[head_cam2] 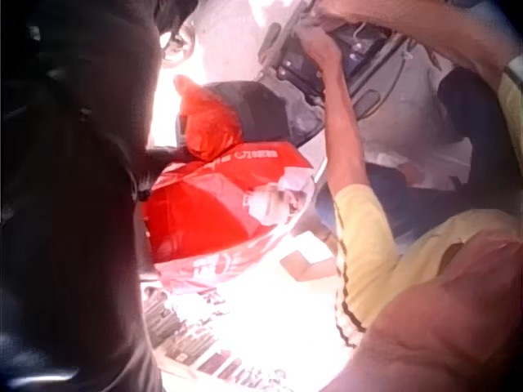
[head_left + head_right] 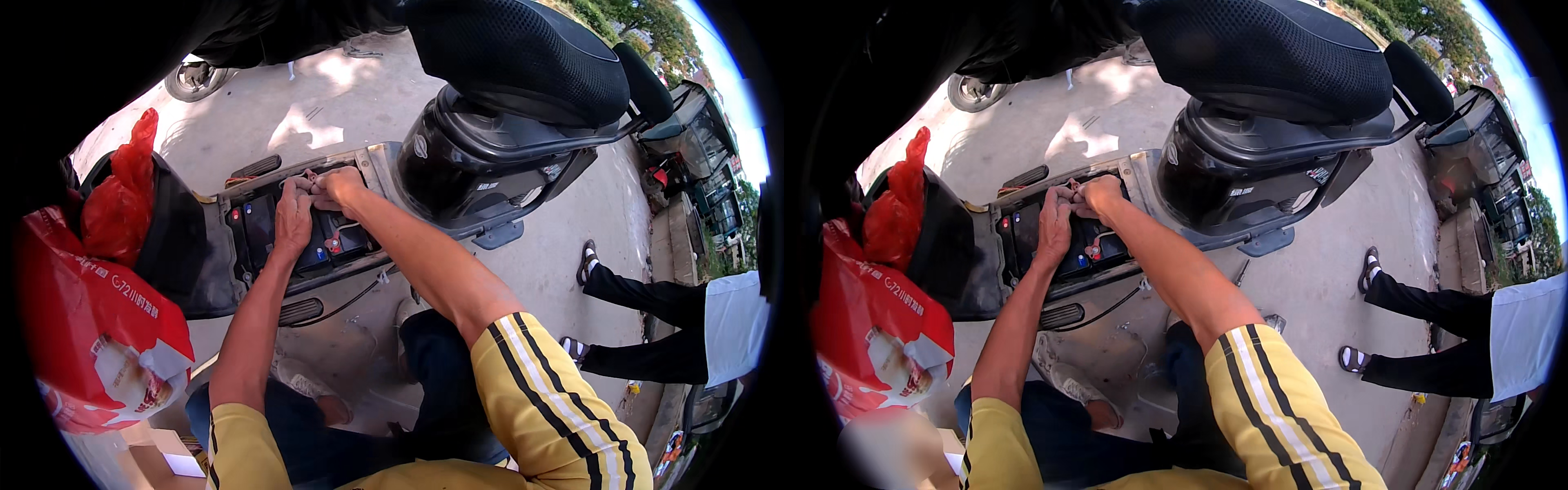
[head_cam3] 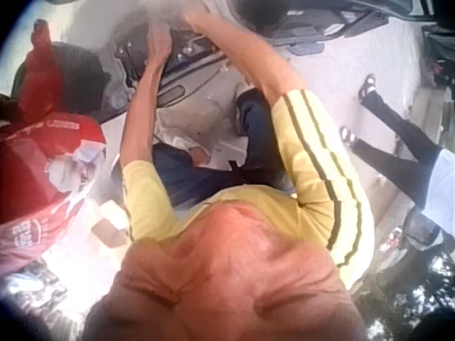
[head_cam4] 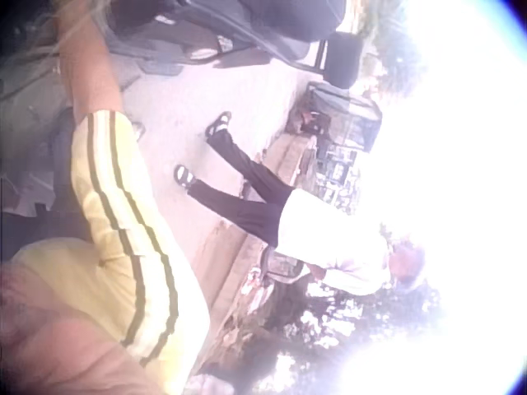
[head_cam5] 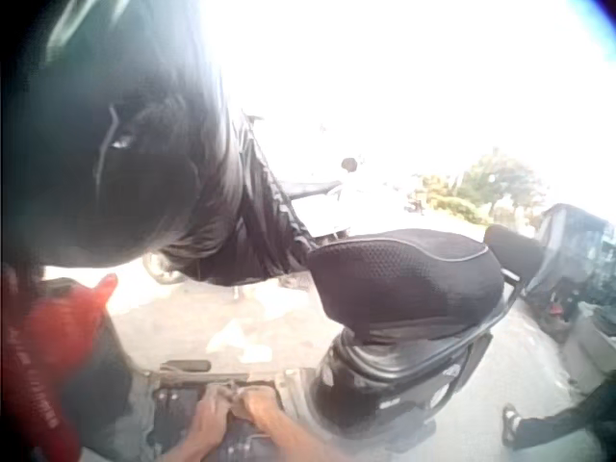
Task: The person connects wires to the terminals of a scooter battery and uses a cordless drill to tighten the terminal nuts. The person works on the battery compartment under the seat of a scooter.
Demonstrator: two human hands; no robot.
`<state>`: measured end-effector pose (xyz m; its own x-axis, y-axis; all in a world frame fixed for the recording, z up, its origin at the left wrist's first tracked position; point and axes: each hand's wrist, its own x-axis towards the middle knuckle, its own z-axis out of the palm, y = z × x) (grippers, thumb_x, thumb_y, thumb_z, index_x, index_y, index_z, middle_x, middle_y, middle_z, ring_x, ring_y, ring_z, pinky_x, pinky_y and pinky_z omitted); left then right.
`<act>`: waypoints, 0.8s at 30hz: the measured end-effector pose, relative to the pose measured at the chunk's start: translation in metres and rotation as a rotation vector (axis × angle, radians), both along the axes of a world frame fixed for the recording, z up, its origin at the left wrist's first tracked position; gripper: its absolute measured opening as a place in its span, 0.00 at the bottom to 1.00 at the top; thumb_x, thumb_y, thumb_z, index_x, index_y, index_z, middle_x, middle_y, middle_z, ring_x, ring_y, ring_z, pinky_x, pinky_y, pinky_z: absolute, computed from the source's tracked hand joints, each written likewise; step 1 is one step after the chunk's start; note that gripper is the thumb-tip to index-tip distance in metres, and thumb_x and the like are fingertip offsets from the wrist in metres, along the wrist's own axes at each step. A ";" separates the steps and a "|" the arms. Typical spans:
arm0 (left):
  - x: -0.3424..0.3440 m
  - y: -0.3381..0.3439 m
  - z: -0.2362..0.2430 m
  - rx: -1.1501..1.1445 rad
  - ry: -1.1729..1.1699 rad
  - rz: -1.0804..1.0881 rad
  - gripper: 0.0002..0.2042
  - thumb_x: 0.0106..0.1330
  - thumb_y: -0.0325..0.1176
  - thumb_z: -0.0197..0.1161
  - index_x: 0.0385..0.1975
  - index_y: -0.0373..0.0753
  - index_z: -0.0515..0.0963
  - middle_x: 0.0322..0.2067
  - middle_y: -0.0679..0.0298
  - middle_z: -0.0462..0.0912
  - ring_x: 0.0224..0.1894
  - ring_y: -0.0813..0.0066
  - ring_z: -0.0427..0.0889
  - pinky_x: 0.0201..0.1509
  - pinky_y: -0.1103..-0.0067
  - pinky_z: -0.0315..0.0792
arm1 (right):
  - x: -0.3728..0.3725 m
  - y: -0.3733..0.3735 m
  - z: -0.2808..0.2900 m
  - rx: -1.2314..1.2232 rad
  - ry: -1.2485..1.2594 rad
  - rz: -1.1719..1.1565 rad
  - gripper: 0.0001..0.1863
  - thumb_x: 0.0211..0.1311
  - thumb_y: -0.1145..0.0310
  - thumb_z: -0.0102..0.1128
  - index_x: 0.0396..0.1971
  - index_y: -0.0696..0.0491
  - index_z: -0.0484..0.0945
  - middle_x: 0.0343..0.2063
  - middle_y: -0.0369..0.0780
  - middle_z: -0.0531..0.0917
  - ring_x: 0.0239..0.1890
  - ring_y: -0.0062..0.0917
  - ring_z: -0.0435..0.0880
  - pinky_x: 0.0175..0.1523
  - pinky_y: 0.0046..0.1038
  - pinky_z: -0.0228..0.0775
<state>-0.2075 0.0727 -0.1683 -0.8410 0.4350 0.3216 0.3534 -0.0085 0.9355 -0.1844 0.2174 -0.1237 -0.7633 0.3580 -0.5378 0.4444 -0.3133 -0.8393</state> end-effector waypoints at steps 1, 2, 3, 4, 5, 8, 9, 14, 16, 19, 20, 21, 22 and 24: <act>-0.006 0.001 -0.008 -0.038 0.022 0.023 0.10 0.76 0.34 0.51 0.47 0.34 0.72 0.36 0.54 0.81 0.37 0.64 0.81 0.47 0.69 0.75 | 0.003 0.005 -0.002 0.022 -0.004 0.012 0.09 0.77 0.71 0.57 0.45 0.59 0.82 0.37 0.41 0.88 0.39 0.34 0.92 0.44 0.32 0.89; -0.006 0.001 -0.007 -0.011 -0.113 0.005 0.10 0.78 0.36 0.51 0.47 0.35 0.71 0.34 0.57 0.78 0.36 0.68 0.77 0.45 0.69 0.74 | 0.006 0.007 -0.002 0.022 -0.017 0.029 0.10 0.78 0.71 0.56 0.48 0.60 0.82 0.38 0.41 0.87 0.40 0.33 0.92 0.44 0.30 0.89; -0.009 0.002 -0.008 0.013 -0.132 0.005 0.10 0.80 0.37 0.50 0.47 0.36 0.71 0.34 0.60 0.77 0.35 0.71 0.75 0.43 0.70 0.74 | 0.008 0.009 -0.003 0.010 0.000 0.037 0.09 0.77 0.72 0.57 0.47 0.60 0.82 0.36 0.41 0.87 0.37 0.32 0.92 0.40 0.29 0.89; -0.013 0.001 -0.012 0.057 -0.164 0.059 0.09 0.80 0.35 0.50 0.47 0.35 0.71 0.37 0.61 0.77 0.35 0.72 0.75 0.42 0.72 0.74 | 0.007 0.008 -0.003 0.004 0.021 0.045 0.08 0.76 0.73 0.57 0.46 0.60 0.81 0.35 0.41 0.87 0.33 0.32 0.92 0.36 0.29 0.89; -0.016 0.001 -0.013 0.031 -0.216 0.056 0.09 0.80 0.33 0.49 0.48 0.34 0.70 0.38 0.61 0.78 0.34 0.73 0.75 0.41 0.73 0.74 | 0.010 0.007 -0.002 0.005 0.022 0.061 0.07 0.77 0.74 0.56 0.46 0.60 0.81 0.36 0.41 0.87 0.34 0.32 0.92 0.36 0.29 0.89; -0.015 0.002 -0.001 0.063 -0.295 0.020 0.08 0.79 0.28 0.48 0.51 0.32 0.70 0.37 0.63 0.78 0.32 0.78 0.75 0.36 0.79 0.74 | 0.017 0.013 0.001 0.024 0.034 0.094 0.07 0.77 0.74 0.56 0.46 0.59 0.81 0.36 0.42 0.86 0.34 0.32 0.92 0.37 0.29 0.90; -0.014 0.003 0.004 0.089 -0.308 0.002 0.09 0.78 0.27 0.48 0.52 0.32 0.70 0.36 0.64 0.79 0.30 0.80 0.75 0.34 0.81 0.73 | 0.019 0.016 -0.002 0.033 0.043 0.101 0.07 0.77 0.74 0.56 0.46 0.59 0.81 0.36 0.42 0.86 0.34 0.32 0.92 0.37 0.29 0.89; -0.030 -0.003 0.012 -0.011 -0.270 -0.085 0.10 0.80 0.27 0.50 0.52 0.29 0.74 0.37 0.62 0.85 0.32 0.82 0.78 0.36 0.80 0.76 | 0.023 0.016 0.001 0.099 0.042 0.132 0.09 0.79 0.71 0.56 0.46 0.59 0.83 0.37 0.41 0.86 0.33 0.29 0.91 0.37 0.28 0.88; -0.037 -0.005 0.015 -0.035 -0.281 -0.152 0.10 0.80 0.28 0.52 0.49 0.28 0.76 0.35 0.64 0.84 0.32 0.82 0.78 0.36 0.81 0.76 | 0.023 0.015 0.001 0.097 0.048 0.139 0.09 0.79 0.70 0.56 0.47 0.59 0.83 0.37 0.41 0.86 0.33 0.28 0.90 0.37 0.27 0.87; -0.038 -0.005 0.019 -0.031 -0.267 -0.153 0.10 0.76 0.28 0.60 0.46 0.31 0.85 0.36 0.64 0.87 0.31 0.83 0.78 0.34 0.80 0.75 | 0.022 0.017 -0.003 0.089 0.052 0.126 0.09 0.79 0.70 0.57 0.47 0.59 0.83 0.36 0.41 0.86 0.32 0.27 0.89 0.36 0.26 0.86; -0.038 -0.006 0.022 -0.056 -0.257 -0.170 0.10 0.76 0.28 0.60 0.46 0.32 0.86 0.37 0.64 0.88 0.31 0.83 0.78 0.34 0.80 0.75 | 0.022 0.017 -0.004 0.086 0.059 0.126 0.09 0.79 0.70 0.57 0.47 0.59 0.83 0.36 0.41 0.86 0.32 0.27 0.89 0.36 0.26 0.86; -0.037 -0.006 0.025 -0.081 -0.249 -0.162 0.10 0.76 0.28 0.61 0.47 0.32 0.87 0.37 0.65 0.88 0.31 0.83 0.79 0.34 0.80 0.76 | 0.022 0.018 -0.005 0.084 0.065 0.126 0.09 0.79 0.70 0.57 0.46 0.59 0.83 0.36 0.41 0.86 0.32 0.27 0.89 0.35 0.26 0.86; -0.037 -0.007 0.027 -0.106 -0.241 -0.155 0.10 0.75 0.28 0.61 0.47 0.33 0.88 0.38 0.65 0.89 0.32 0.83 0.79 0.35 0.80 0.76 | 0.023 0.018 -0.006 0.081 0.072 0.126 0.09 0.79 0.69 0.57 0.46 0.59 0.83 0.35 0.41 0.86 0.31 0.27 0.89 0.35 0.26 0.85; -0.039 -0.008 0.026 -0.136 -0.214 -0.150 0.10 0.75 0.28 0.61 0.48 0.35 0.89 0.38 0.66 0.89 0.33 0.82 0.81 0.37 0.80 0.76 | 0.022 0.017 -0.008 0.069 0.084 0.125 0.09 0.79 0.69 0.58 0.46 0.59 0.83 0.35 0.41 0.86 0.31 0.27 0.89 0.34 0.25 0.85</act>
<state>-0.2461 0.0644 -0.1428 -0.8067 0.5863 0.0742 0.1523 0.0849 0.9847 -0.1624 0.2348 -0.1317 -0.8453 0.2918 -0.4476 0.4036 -0.2001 -0.8928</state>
